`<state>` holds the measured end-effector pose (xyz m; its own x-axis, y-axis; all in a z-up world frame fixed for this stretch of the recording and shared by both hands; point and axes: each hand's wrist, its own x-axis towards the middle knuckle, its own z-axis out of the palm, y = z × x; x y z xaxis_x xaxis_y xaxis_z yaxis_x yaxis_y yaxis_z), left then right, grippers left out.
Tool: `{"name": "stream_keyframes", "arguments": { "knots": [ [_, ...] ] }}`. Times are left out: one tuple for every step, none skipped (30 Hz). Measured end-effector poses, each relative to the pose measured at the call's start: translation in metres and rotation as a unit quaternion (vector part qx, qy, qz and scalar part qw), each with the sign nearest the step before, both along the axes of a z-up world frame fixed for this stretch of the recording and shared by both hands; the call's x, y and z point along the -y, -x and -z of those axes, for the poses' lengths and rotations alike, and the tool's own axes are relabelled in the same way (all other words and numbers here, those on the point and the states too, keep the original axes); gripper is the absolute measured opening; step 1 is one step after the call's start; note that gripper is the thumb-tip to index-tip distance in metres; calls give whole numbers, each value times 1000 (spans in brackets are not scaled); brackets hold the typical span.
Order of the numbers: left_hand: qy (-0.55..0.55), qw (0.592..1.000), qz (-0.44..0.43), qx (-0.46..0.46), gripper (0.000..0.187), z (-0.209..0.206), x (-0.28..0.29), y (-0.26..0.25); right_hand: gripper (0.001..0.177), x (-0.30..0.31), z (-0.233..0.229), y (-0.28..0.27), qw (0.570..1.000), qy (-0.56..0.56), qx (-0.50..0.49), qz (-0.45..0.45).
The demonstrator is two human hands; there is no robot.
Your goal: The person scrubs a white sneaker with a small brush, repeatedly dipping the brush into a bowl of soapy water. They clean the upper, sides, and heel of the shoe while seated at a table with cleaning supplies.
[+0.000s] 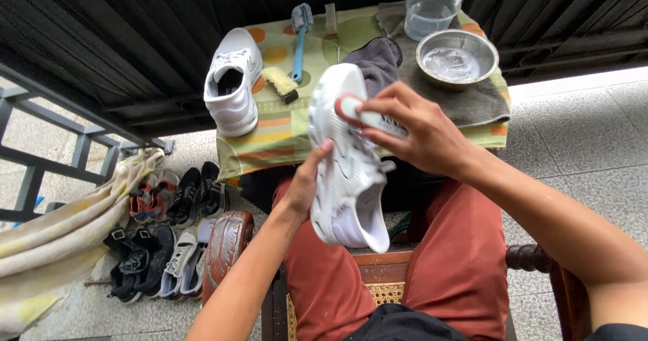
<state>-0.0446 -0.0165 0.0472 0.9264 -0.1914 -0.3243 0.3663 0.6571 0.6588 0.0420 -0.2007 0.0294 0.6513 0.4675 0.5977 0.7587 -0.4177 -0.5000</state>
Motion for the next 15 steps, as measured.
{"name": "stream_keyframes", "arguments": {
  "knots": [
    [-24, 999, 19, 28, 67, -6, 2, 9, 39, -3, 5, -10, 999, -48, -8, 7],
    [-47, 997, 40, 53, 75, -12, 5, 19, 38, -6, 11, -17, 995, -96, -19, 15],
    [-46, 997, 39, 47, 75, 8, -4, 10, 38, -9, 16, -2, 995, -95, -26, 15],
    [-81, 994, 47, 65, 75, 27, -13, -4, 32, -13, 18, 8, 997, -69, 5, -21],
    [-116, 988, 54, 83, 76, 46, -22, -17, 27, -16, 19, 18, 997, -44, 35, -57],
    [-114, 988, 48, 89, 76, 43, -27, -18, 27, -14, 14, 14, 996, -41, 42, -63],
    [-133, 983, 59, 113, 73, 40, -31, -18, 24, -11, 9, 11, 995, -47, 43, -72],
    [-153, 977, 78, 127, 71, 39, -34, -12, 21, -6, 8, 16, 995, -55, 35, -74],
    [-152, 977, 82, 125, 71, 26, -27, -7, 21, 3, 13, 0, 995, -55, 32, -71],
    [-134, 979, 87, 128, 69, 14, -22, -2, 28, 11, 20, -15, 996, -66, 48, -31],
    [-116, 980, 92, 131, 67, 1, -16, 3, 35, 20, 27, -30, 995, -76, 65, 9],
    [-116, 980, 91, 137, 67, 16, -20, -3, 35, 8, 28, -13, 995, -76, 70, 8],
    [-108, 984, 94, 110, 65, 30, -24, -9, 32, -4, 28, 5, 995, -80, 54, -40],
    [-101, 987, 98, 78, 63, 45, -30, -12, 29, -17, 30, 25, 992, -86, 33, -87],
    [-102, 987, 98, 79, 63, 45, -28, -13, 29, -12, 22, 8, 992, -87, 34, -87]
  ]
}}
